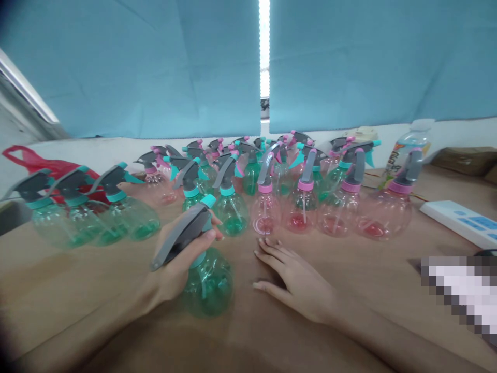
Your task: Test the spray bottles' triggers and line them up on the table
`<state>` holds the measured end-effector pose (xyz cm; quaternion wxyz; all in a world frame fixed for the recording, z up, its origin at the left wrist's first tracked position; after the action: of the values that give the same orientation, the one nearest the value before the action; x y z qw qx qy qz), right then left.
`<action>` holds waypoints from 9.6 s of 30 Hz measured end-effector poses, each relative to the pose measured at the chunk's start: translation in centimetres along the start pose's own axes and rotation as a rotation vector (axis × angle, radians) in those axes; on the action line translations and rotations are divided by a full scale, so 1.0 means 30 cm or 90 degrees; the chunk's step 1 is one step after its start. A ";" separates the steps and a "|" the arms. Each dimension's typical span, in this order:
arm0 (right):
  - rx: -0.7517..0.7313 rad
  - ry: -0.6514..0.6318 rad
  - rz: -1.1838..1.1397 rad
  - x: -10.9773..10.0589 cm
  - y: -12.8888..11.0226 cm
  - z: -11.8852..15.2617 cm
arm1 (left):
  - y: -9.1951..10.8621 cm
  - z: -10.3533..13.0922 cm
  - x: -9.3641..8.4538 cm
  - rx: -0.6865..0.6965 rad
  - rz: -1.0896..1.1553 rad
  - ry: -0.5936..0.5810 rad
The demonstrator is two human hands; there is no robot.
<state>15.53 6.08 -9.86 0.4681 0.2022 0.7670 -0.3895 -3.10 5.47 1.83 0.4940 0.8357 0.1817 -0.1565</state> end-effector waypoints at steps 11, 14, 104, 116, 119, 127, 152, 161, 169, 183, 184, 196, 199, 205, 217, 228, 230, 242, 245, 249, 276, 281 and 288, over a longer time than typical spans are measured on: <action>0.004 0.004 -0.010 -0.007 -0.008 -0.001 | 0.006 -0.005 0.013 0.003 0.012 -0.028; 0.005 0.006 -0.012 -0.007 -0.007 0.000 | 0.002 -0.004 0.015 0.005 0.024 -0.028; 0.000 0.002 -0.004 -0.008 -0.006 0.000 | 0.016 -0.007 0.019 0.001 0.049 -0.051; -0.005 0.008 -0.008 -0.005 0.000 0.001 | 0.022 0.001 0.020 0.004 0.067 -0.055; -0.007 0.003 -0.003 -0.006 -0.004 0.001 | 0.018 -0.002 0.020 -0.004 0.064 -0.056; -0.010 -0.004 -0.003 -0.009 -0.006 -0.002 | 0.018 -0.004 0.022 -0.003 0.047 -0.058; -0.015 -0.003 -0.015 -0.019 -0.015 -0.003 | 0.011 0.002 0.011 0.002 0.047 -0.017; -0.022 -0.001 -0.023 -0.013 -0.007 -0.003 | -0.014 0.003 0.013 0.002 0.065 -0.019; -0.014 -0.010 -0.009 -0.012 -0.008 -0.002 | 0.037 -0.013 0.012 -0.012 0.043 -0.038; -0.021 0.011 -0.024 -0.014 -0.007 -0.001 | 0.027 0.005 0.017 0.008 -0.002 -0.023; -0.020 0.011 -0.022 -0.014 -0.007 -0.001 | 0.027 0.005 0.018 0.010 -0.001 -0.026; -0.020 0.012 -0.025 -0.010 -0.002 -0.001 | 0.022 0.005 0.018 0.012 0.011 -0.027; -0.020 0.013 -0.029 -0.010 -0.003 0.000 | 0.020 0.003 0.018 0.011 0.007 -0.030; -0.019 0.008 -0.019 -0.010 -0.005 0.000 | 0.024 0.002 0.017 0.012 0.010 -0.028; -0.014 -0.010 0.015 -0.007 -0.004 0.002 | 0.036 -0.003 0.006 0.004 0.017 -0.051; -0.018 -0.007 0.023 -0.008 -0.007 0.002 | 0.033 0.001 0.014 0.019 0.074 -0.100; -0.017 -0.005 0.018 -0.010 -0.007 0.002 | 0.031 -0.001 0.014 0.007 0.060 -0.107; -0.028 0.013 0.002 -0.009 -0.006 0.003 | 0.033 -0.003 0.019 -0.018 0.053 -0.060; -0.032 0.020 -0.007 -0.011 -0.007 0.003 | 0.041 -0.004 0.016 -0.014 0.044 -0.056; -0.034 0.012 0.002 -0.013 -0.010 0.000 | 0.043 -0.006 0.014 -0.007 0.030 -0.050; -0.034 0.016 -0.015 -0.011 -0.006 0.001 | 0.035 -0.009 0.023 -0.010 0.046 -0.055; -0.029 0.015 -0.017 -0.015 -0.009 -0.001 | 0.031 -0.008 0.025 -0.024 0.068 -0.055; -0.035 0.003 -0.020 -0.021 -0.016 -0.006 | 0.043 -0.007 0.021 -0.035 0.036 -0.085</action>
<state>15.41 5.98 -9.06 0.4655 0.1779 0.7814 -0.3756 -1.93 5.17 2.65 0.5320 0.8144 0.1289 -0.1927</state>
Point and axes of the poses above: each hand's wrist, its own z-axis away from the middle knuckle, its own x-axis out of the palm, y = z × x, the point moved 5 cm from there along -z, towards the middle knuckle, and after that the axes turned 6 degrees about y, right-handed, at the moved point
